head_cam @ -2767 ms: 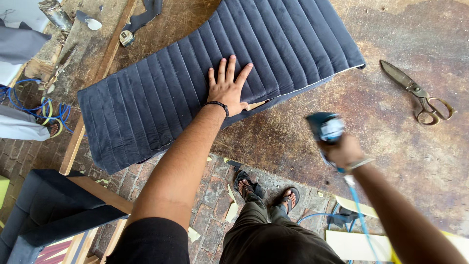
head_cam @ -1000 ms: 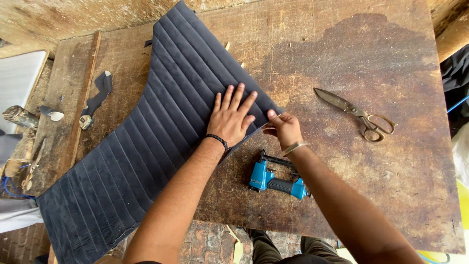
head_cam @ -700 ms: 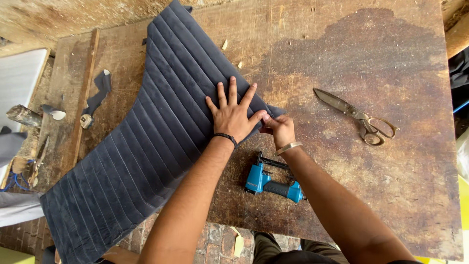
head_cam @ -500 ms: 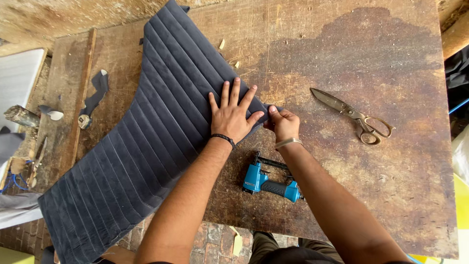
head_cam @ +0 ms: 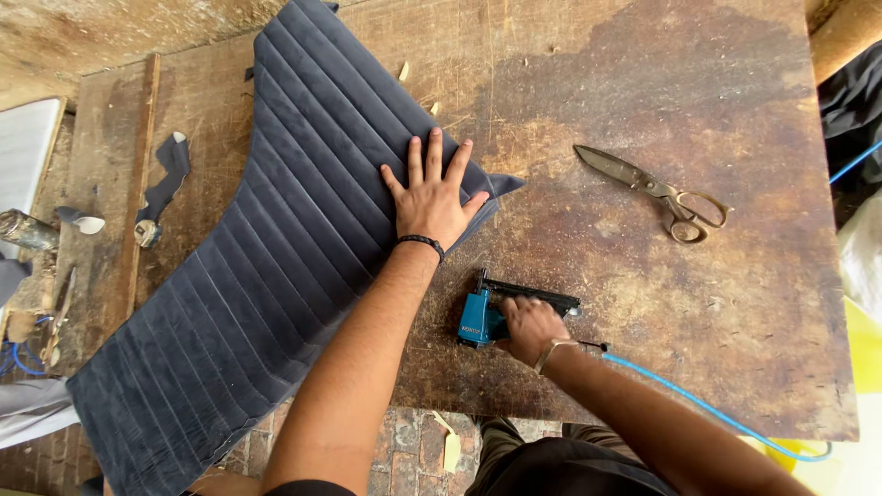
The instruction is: The person staples dark gray quilted fabric onto a wooden chair frame using a pneumatic staple gun. They trim excess fabric with shears, smooth the material, and continue securing it around the edges and underside of the seat.
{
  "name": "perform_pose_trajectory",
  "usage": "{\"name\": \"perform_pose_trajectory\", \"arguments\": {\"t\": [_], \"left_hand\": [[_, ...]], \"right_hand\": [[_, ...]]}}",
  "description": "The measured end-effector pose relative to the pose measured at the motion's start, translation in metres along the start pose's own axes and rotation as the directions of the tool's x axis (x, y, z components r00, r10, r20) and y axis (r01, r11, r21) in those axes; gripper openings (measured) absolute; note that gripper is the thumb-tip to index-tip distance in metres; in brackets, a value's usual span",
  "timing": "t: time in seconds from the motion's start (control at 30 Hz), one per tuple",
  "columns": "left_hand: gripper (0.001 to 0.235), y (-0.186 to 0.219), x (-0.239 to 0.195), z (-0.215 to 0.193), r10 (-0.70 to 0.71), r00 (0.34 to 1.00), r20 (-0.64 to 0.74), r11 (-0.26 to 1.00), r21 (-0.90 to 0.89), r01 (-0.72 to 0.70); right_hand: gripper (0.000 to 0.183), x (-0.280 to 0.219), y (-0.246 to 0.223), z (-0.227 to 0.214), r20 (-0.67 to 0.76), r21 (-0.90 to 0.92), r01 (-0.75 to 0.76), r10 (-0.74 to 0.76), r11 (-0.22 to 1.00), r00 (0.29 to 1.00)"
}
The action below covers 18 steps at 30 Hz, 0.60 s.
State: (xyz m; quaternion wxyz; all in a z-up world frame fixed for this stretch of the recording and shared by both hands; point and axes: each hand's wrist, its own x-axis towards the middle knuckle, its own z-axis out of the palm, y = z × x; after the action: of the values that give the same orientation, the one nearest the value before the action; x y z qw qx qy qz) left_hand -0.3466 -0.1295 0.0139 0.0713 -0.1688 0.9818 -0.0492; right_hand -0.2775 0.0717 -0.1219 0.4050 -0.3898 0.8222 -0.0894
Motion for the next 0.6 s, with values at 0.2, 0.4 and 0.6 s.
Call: {"name": "perform_pose_trajectory", "arguments": {"t": [0.2,0.4,0.6], "left_hand": [[0.087,-0.001,-0.006,-0.002,0.034,0.999,-0.022,0.999,0.018,-0.034],[0.093,-0.003,-0.006,-0.005,0.021,0.999,0.049,1.0,0.021,-0.022],[0.097,-0.001,-0.002,-0.005,0.014,0.998,0.06,0.998,0.053,-0.017]], "right_hand": [[0.054,0.011,-0.013,0.02,-0.081,-0.168,0.03,-0.044,0.985,0.996],[0.057,-0.014,-0.007,-0.029,-0.049,0.854,-0.151,0.365,0.498,0.93],[0.028,-0.02,-0.018,-0.066,-0.284,0.836,0.453,0.462,-0.309,0.84]]}}
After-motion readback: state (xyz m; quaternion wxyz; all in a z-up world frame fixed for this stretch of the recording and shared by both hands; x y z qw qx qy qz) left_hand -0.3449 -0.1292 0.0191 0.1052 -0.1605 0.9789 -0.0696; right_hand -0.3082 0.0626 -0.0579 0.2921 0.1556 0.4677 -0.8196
